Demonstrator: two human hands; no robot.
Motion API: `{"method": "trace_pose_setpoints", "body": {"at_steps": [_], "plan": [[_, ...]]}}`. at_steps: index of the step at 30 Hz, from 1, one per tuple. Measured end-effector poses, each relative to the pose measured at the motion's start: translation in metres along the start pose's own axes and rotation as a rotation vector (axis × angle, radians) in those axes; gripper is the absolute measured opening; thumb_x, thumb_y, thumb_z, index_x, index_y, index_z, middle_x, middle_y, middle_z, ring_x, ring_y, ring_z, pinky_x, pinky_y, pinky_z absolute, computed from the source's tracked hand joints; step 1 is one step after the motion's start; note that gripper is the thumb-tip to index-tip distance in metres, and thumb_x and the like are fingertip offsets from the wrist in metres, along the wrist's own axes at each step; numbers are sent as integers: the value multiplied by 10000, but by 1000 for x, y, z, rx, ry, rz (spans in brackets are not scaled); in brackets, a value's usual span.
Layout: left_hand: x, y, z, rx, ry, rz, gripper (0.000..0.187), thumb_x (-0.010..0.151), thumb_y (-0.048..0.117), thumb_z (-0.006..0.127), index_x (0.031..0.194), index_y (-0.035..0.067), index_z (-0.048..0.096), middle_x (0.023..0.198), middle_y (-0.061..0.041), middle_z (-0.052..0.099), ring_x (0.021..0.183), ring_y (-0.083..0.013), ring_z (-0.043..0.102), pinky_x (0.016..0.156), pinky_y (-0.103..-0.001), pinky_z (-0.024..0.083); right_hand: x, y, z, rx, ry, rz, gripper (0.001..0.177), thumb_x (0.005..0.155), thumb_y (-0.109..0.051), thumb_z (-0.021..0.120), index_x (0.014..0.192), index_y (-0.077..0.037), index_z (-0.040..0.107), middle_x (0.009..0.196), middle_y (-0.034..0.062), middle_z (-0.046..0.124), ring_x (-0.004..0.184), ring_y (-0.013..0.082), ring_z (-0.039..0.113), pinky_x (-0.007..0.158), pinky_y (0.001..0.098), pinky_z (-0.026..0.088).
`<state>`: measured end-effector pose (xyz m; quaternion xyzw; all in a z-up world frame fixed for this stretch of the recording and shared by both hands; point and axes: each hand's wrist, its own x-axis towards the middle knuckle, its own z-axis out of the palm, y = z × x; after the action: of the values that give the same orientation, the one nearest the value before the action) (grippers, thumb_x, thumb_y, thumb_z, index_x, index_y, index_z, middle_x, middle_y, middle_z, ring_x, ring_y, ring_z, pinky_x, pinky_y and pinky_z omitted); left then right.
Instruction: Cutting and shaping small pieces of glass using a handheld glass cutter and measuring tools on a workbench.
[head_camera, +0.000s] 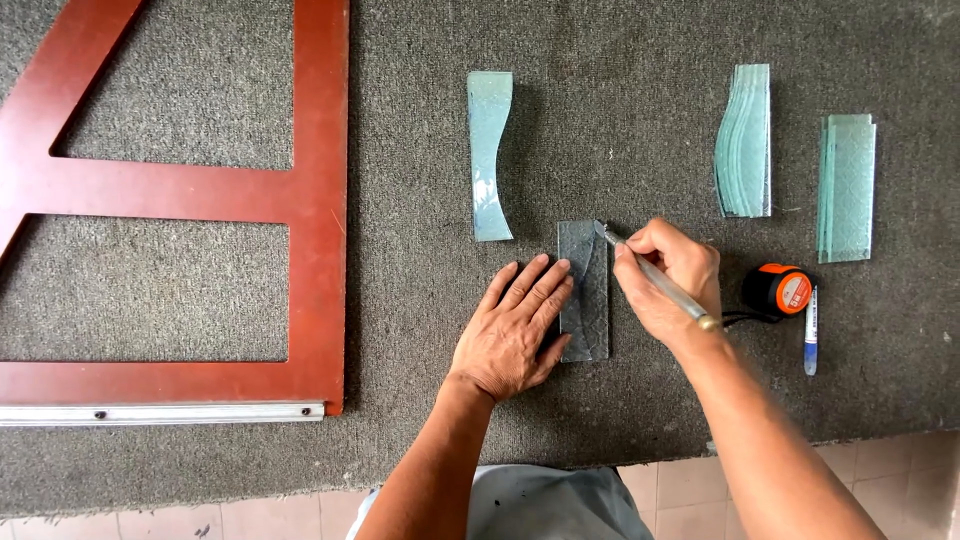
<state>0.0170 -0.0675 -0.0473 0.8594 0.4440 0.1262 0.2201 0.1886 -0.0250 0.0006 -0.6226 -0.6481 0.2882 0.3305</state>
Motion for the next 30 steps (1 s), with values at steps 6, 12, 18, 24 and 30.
{"method": "trace_pose_setpoints", "body": {"at_steps": [6,12,18,24,30], "plan": [[0,0,-1,-2,9,3,584,773,391,442,1275,122,310,1375,-22,233,1286,-186,175,1057,-376,106,-2,-1,3,-21,20,-29,135,718,94,544,623,9,500,581,151,554,366,168,479,328,217,364],[0,0,-4,-10,8,6,591,762,390,460,1266,116,320,1367,-27,248,1283,-188,184,1058,-375,113,-1,-4,5,-16,22,13,155,707,99,532,593,8,480,574,142,538,376,175,466,331,223,338],[0,-2,-3,-18,8,11,589,765,387,454,1270,115,319,1372,-25,240,1286,-188,176,1059,-374,107,-4,-5,9,-6,72,17,154,699,96,535,586,12,473,562,143,529,382,167,462,326,225,318],[0,-3,-2,-22,19,11,586,762,386,459,1263,111,329,1368,-28,248,1284,-189,181,1059,-373,109,-9,-14,12,2,97,32,160,704,107,525,585,13,477,557,153,528,383,170,457,329,218,334],[-1,-3,-2,-24,28,12,580,765,383,458,1262,113,330,1368,-28,250,1283,-190,186,1060,-372,111,-16,-20,16,-8,124,53,168,707,96,525,578,7,464,554,146,521,384,150,450,326,215,321]]}}
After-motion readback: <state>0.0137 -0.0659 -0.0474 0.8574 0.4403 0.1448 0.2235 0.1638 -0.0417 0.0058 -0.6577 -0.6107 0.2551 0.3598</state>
